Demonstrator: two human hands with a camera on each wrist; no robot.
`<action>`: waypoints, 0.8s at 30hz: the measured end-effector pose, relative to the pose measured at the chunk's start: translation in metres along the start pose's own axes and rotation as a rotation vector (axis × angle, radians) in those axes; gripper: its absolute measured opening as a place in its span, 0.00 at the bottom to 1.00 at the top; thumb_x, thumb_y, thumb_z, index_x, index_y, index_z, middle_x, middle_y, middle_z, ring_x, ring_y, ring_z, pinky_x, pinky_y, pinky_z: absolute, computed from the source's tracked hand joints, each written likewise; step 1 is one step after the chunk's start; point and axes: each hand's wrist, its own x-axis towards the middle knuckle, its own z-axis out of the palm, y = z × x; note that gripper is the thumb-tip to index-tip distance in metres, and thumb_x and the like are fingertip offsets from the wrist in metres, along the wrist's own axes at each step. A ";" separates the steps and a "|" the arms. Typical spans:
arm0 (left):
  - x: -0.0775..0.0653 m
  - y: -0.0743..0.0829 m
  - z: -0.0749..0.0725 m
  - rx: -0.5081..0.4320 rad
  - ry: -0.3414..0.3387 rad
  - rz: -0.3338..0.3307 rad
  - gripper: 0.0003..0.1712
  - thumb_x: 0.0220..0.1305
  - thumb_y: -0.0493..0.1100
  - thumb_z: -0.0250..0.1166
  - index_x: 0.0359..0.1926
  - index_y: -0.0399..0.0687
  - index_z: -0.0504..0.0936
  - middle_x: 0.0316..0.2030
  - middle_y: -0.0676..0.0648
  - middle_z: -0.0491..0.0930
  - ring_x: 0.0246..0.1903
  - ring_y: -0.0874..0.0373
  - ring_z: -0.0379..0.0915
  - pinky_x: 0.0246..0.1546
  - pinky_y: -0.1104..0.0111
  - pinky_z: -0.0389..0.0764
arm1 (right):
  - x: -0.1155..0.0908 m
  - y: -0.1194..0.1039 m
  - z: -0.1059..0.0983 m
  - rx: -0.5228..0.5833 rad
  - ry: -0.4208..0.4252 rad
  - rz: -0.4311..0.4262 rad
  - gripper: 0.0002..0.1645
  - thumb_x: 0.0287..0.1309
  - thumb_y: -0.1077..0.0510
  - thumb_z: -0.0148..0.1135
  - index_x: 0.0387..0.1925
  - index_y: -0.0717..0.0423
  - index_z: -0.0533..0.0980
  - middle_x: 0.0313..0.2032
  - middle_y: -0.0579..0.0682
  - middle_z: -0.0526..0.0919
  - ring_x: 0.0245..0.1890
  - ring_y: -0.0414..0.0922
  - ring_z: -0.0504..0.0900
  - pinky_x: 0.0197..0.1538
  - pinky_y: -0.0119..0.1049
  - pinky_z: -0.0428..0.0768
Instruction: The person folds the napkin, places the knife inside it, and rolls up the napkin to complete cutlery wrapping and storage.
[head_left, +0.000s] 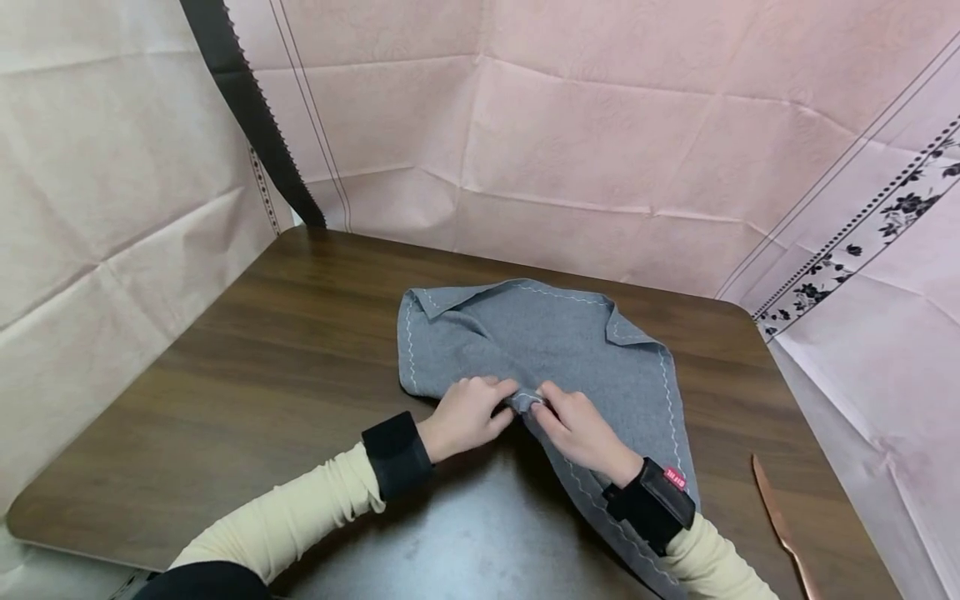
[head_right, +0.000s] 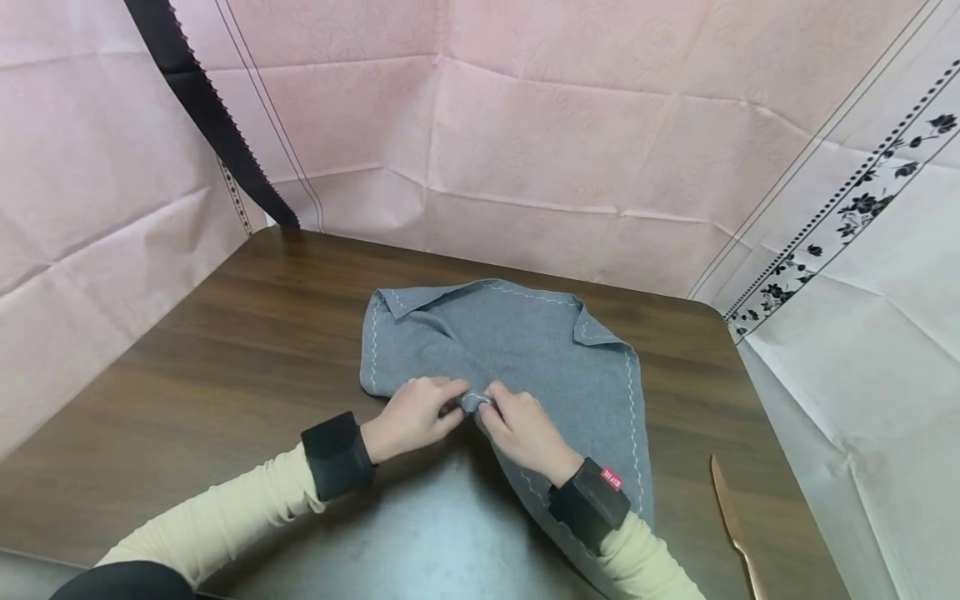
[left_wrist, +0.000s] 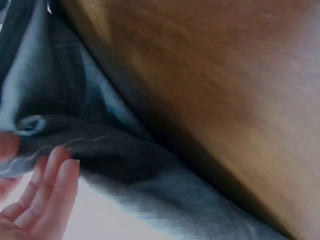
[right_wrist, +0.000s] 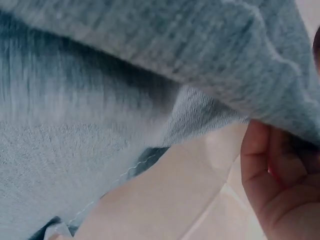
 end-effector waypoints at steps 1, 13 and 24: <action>0.000 -0.001 -0.001 -0.023 0.028 0.004 0.05 0.50 0.36 0.62 0.31 0.46 0.76 0.22 0.49 0.75 0.21 0.59 0.71 0.20 0.66 0.72 | 0.000 0.001 -0.001 0.008 -0.003 -0.004 0.11 0.62 0.67 0.47 0.24 0.54 0.65 0.15 0.37 0.57 0.11 0.30 0.54 0.15 0.27 0.57; 0.001 -0.006 -0.003 -0.037 0.060 0.012 0.11 0.43 0.35 0.64 0.24 0.45 0.67 0.30 0.48 0.68 0.22 0.60 0.66 0.24 0.70 0.71 | -0.004 0.003 0.005 0.069 -0.025 -0.072 0.12 0.62 0.67 0.46 0.24 0.53 0.65 0.14 0.35 0.57 0.10 0.30 0.53 0.14 0.26 0.56; -0.015 -0.024 -0.015 0.104 0.043 -0.052 0.19 0.33 0.25 0.59 0.29 0.46 0.66 0.25 0.52 0.65 0.22 0.61 0.63 0.19 0.71 0.65 | -0.012 0.003 0.002 0.053 0.000 -0.133 0.16 0.59 0.71 0.47 0.21 0.51 0.61 0.14 0.34 0.52 0.12 0.27 0.49 0.15 0.23 0.54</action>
